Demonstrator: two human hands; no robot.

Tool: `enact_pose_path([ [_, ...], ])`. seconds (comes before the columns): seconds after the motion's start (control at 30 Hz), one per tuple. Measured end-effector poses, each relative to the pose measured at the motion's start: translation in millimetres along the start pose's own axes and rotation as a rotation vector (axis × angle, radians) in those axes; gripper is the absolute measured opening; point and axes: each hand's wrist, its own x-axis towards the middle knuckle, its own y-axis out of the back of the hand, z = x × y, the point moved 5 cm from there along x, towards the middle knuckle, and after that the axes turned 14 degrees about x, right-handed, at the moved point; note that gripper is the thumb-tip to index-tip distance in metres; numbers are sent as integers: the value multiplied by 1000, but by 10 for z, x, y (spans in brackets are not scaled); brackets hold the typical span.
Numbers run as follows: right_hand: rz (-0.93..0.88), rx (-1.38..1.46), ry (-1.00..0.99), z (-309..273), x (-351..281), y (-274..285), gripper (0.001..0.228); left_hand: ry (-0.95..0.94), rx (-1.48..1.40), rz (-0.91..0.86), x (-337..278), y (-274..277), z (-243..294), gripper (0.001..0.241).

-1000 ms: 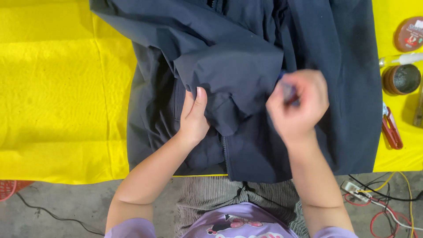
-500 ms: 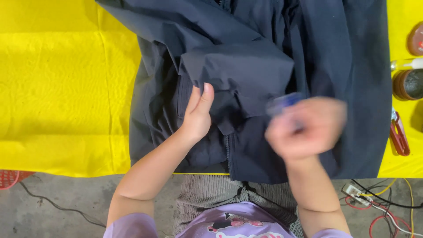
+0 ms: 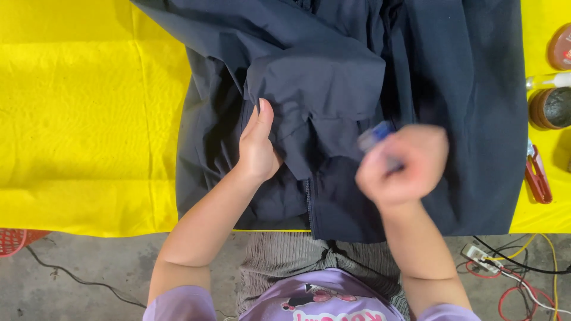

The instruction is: Performing final finishing on a jacket cuff by marking with chalk and trimming loose threads with scissors.

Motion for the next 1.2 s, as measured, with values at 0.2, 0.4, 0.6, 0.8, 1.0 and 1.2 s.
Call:
enact_pose_path([
  [0.2,-149,73,298,-228,-202,-559,18,-7,-19,25,-39,-212,194,79],
  [0.4,-164,80,280,-597,-375,-362,31,133,106,81,-164,-152,121,99],
  [0.6,-356,-222,-75,-61,-97,-669,11,25,-49,-58,-11,-124,136,72],
  [0.8,28,-314,-190,271,138,12,13,363,-151,162,-22,-173,398,76],
  [1.0,270,-184,-311,430,140,354,9,375,-105,140,-8,-160,386,82],
  [1.2,357,-170,-384,302,-403,864,34,452,-135,115,-60,-253,398,82],
])
